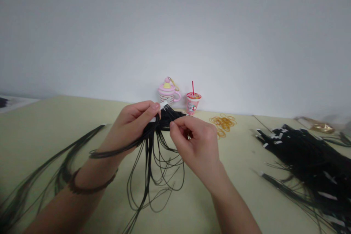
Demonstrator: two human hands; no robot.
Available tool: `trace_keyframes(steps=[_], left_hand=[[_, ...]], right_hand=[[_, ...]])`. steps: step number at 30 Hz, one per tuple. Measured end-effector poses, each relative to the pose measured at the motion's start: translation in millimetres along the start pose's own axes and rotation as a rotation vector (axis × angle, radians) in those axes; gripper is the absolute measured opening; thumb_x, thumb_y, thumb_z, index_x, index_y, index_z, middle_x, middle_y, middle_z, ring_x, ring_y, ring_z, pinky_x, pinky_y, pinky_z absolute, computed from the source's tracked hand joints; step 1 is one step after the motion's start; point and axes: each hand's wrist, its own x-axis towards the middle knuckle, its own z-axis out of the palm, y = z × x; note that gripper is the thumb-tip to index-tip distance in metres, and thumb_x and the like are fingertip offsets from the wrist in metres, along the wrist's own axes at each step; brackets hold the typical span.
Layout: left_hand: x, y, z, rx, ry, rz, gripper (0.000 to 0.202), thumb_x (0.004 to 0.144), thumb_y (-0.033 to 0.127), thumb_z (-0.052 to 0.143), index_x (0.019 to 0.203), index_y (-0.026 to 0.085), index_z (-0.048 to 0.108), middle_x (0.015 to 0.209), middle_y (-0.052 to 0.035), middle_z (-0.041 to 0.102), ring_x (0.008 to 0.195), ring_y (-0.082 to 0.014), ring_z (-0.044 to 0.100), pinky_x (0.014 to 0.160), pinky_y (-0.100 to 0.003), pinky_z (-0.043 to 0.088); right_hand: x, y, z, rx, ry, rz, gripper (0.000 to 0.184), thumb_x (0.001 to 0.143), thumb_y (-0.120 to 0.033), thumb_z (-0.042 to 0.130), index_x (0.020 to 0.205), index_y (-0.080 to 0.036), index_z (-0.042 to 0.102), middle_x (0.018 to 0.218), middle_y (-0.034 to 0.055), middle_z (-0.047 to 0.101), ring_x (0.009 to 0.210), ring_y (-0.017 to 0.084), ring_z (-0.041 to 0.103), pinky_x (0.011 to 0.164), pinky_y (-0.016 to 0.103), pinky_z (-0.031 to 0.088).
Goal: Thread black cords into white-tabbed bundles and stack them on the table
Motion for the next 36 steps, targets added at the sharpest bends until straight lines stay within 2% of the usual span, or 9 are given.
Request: trace_keyframes(steps=[8, 15, 21, 31, 36], left_hand=[[0.3, 1.9, 0.9, -0.023, -0.009, -0.01, 0.03, 0.087, 0.034, 0.048, 0.063, 0.016, 0.052, 0.062, 0.0028, 0.046, 0.059, -0.0087, 0.04, 0.055, -0.02, 0.034], [-1.3, 6.8, 0.5, 0.05, -0.011, 0.001, 0.03, 0.086, 0.031, 0.049, 0.06, 0.017, 0.05, 0.059, 0.0039, 0.042, 0.056, -0.0091, 0.038, 0.053, -0.02, 0.032], [-1.8, 8.5, 1.1, 0.077, -0.032, 0.026, 0.03, 0.087, 0.031, 0.047, 0.062, 0.017, 0.051, 0.058, 0.0041, 0.042, 0.055, -0.0087, 0.037, 0.051, -0.02, 0.03], [-5.2, 9.0, 3.1, 0.112, -0.049, 0.018, 0.029, 0.087, 0.033, 0.048, 0.065, 0.016, 0.056, 0.057, 0.0037, 0.04, 0.055, -0.0092, 0.034, 0.048, -0.02, 0.027], [-5.0, 9.3, 3.4, 0.133, -0.071, 0.016, 0.03, 0.088, 0.034, 0.046, 0.064, 0.016, 0.053, 0.058, 0.0032, 0.041, 0.057, -0.0097, 0.036, 0.051, -0.021, 0.029]], right_hand=[[1.4, -2.9, -1.6, -0.026, -0.014, -0.009, 0.014, 0.079, -0.015, 0.058, 0.065, -0.015, 0.061, 0.052, -0.0058, 0.048, 0.046, 0.004, 0.042, 0.043, 0.016, 0.032], [1.2, 0.9, -1.7, -0.001, -0.045, 0.065, 0.015, 0.081, -0.02, 0.057, 0.068, -0.015, 0.064, 0.053, -0.0038, 0.053, 0.047, 0.006, 0.045, 0.045, 0.017, 0.034], [2.2, 2.6, -3.9, 0.069, -0.099, 0.114, 0.02, 0.084, -0.021, 0.053, 0.066, -0.015, 0.06, 0.051, -0.0054, 0.044, 0.046, 0.004, 0.039, 0.042, 0.017, 0.029], [3.2, 2.1, -5.2, 0.013, -0.152, 0.089, 0.023, 0.087, -0.019, 0.046, 0.068, -0.014, 0.059, 0.053, -0.0054, 0.044, 0.048, 0.005, 0.04, 0.045, 0.019, 0.029], [2.0, 1.8, -5.1, 0.012, -0.154, 0.072, 0.021, 0.086, -0.019, 0.047, 0.068, -0.015, 0.056, 0.054, -0.0059, 0.042, 0.048, 0.005, 0.038, 0.046, 0.02, 0.028]])
